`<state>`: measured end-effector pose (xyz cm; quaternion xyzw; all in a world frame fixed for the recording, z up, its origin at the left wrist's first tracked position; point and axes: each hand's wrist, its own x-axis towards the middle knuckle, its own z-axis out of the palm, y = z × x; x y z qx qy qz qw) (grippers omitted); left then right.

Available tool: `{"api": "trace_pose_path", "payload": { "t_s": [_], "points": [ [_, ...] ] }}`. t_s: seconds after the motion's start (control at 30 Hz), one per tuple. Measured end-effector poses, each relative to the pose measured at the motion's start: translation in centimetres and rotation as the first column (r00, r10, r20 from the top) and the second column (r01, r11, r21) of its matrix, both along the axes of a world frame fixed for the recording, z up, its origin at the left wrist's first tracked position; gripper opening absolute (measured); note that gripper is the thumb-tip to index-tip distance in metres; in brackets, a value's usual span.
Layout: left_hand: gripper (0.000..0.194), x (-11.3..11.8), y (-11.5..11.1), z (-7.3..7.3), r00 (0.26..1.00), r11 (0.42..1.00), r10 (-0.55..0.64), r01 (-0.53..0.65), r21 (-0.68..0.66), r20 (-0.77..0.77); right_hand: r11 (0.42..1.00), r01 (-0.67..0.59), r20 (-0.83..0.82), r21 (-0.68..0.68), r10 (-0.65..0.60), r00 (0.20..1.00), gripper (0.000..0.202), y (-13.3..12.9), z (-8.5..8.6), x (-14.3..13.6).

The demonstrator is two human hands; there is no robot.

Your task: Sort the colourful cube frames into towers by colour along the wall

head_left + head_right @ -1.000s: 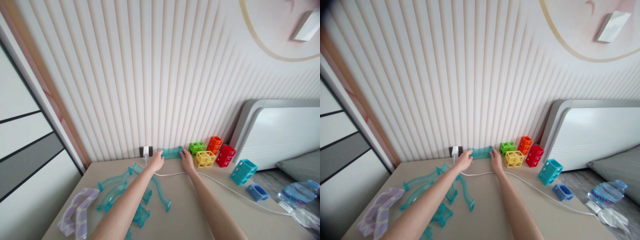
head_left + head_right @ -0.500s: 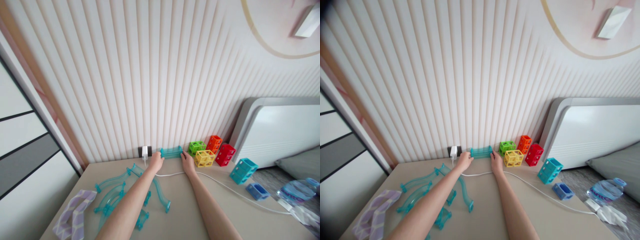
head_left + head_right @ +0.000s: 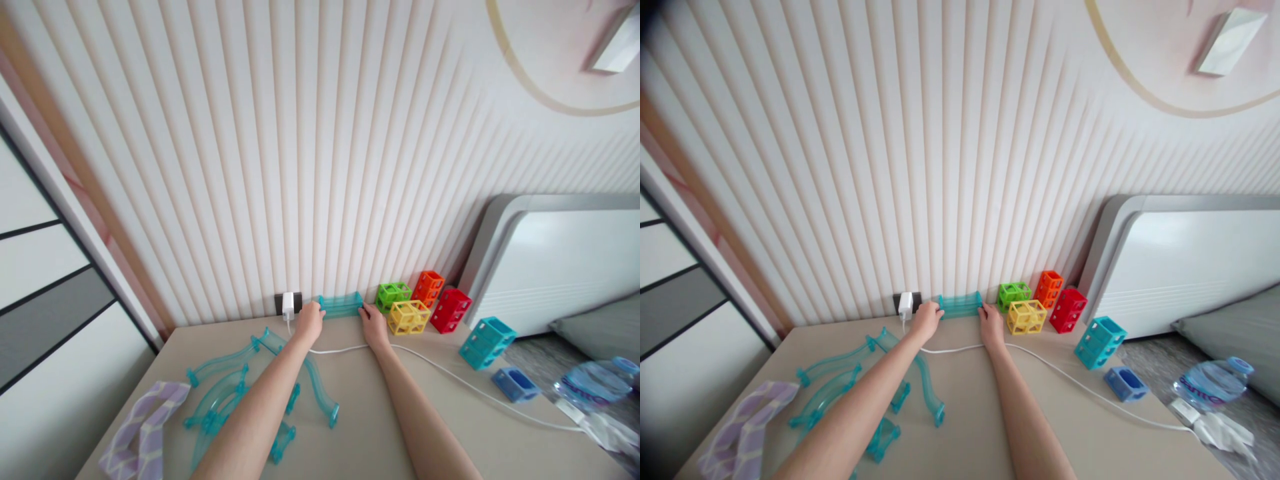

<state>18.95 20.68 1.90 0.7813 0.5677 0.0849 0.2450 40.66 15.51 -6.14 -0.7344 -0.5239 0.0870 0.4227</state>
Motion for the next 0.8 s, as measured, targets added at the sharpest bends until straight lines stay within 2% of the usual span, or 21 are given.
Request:
{"api": "trace_pose_path", "payload": {
  "t_s": [0.33,0.5,0.6,0.67,0.73,0.8],
  "points": [
    [0.037,0.2,0.3,-0.1,1.0,1.0,-0.003,0.002,-0.017,-0.022,0.999,0.007,0.072,-0.051,-0.004,0.997,0.03,-0.2,0.2,-0.3],
    [0.037,0.2,-0.1,0.7,1.0,1.0,-0.002,0.002,0.004,-0.016,1.0,0.018,0.09,-0.023,-0.016,0.996,0.029,-0.1,0.1,-0.3],
    [0.037,-0.1,-0.7,2.2,1.0,0.999,-0.009,0.008,0.045,0.012,0.999,0.043,0.097,0.025,-0.045,0.994,0.028,-0.2,0.2,-0.5],
    [0.036,-0.8,-1.2,3.6,0.998,0.996,-0.034,0.03,0.086,0.051,0.995,0.076,0.099,0.071,-0.083,0.992,0.025,-0.3,0.4,-0.8],
    [0.029,-2.5,-2.0,5.4,0.992,0.989,-0.072,0.059,0.134,0.102,0.986,0.11,0.101,0.122,-0.123,0.987,0.033,-0.7,1.0,-1.1],
    [0.023,-5.5,-3.1,7.2,0.983,0.981,-0.098,0.069,0.183,0.157,0.976,0.132,0.106,0.173,-0.152,0.983,0.043,-1.2,1.9,-1.5]
  ]
}}
